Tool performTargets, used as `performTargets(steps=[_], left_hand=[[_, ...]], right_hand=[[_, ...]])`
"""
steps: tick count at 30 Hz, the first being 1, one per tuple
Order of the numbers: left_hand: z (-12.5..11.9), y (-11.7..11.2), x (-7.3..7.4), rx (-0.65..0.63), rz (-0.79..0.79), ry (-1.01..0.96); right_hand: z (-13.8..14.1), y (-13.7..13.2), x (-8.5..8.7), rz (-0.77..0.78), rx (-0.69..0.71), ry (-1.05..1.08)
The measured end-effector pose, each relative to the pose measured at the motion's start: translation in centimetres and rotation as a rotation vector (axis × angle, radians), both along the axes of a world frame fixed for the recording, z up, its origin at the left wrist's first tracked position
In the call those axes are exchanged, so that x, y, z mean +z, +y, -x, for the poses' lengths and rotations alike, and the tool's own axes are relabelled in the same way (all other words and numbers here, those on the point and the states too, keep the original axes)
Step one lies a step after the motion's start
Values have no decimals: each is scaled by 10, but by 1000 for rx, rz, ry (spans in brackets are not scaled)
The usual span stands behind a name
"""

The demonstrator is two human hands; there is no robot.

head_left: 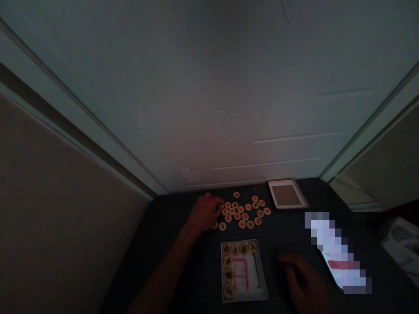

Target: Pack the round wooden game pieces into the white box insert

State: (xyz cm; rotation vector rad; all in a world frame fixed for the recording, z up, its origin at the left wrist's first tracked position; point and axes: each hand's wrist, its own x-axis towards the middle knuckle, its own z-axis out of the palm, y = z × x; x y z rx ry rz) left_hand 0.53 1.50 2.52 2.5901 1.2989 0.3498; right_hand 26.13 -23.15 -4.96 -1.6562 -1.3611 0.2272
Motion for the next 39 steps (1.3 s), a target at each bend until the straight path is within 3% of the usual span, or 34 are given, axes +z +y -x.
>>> performTargets(steps=[3, 5, 7, 10, 13, 19, 23, 27, 32, 39], left_hand=[[3, -15, 12, 48, -19, -21], [6, -43, 21, 64, -25, -58], [8, -81, 24, -23, 9, -155], [5, -137, 17, -90, 100, -165], [-2, -167, 4, -57, 102, -110], [10, -173, -10, 72, 136, -184], [22, -186, -25, 303, 196, -376], [19, -200, -45, 454, 205, -407], [13, -207, -59, 527, 182, -429], [11, -203, -55, 543, 164, -444]], right_hand=[[1, -1, 1, 17, -14, 12], [0, -2, 1, 23, -13, 12], [0, -2, 1, 32, -7, 7], [0, -2, 0, 52, 2, -1], [0, -2, -2, 66, 6, -14], [3, -6, 0, -31, 45, -132], [27, -6, 9, -104, 315, -295], [56, -1, 14, -29, 522, -460], [64, 7, 6, 66, 511, -582], [63, 4, 1, 60, 489, -632]])
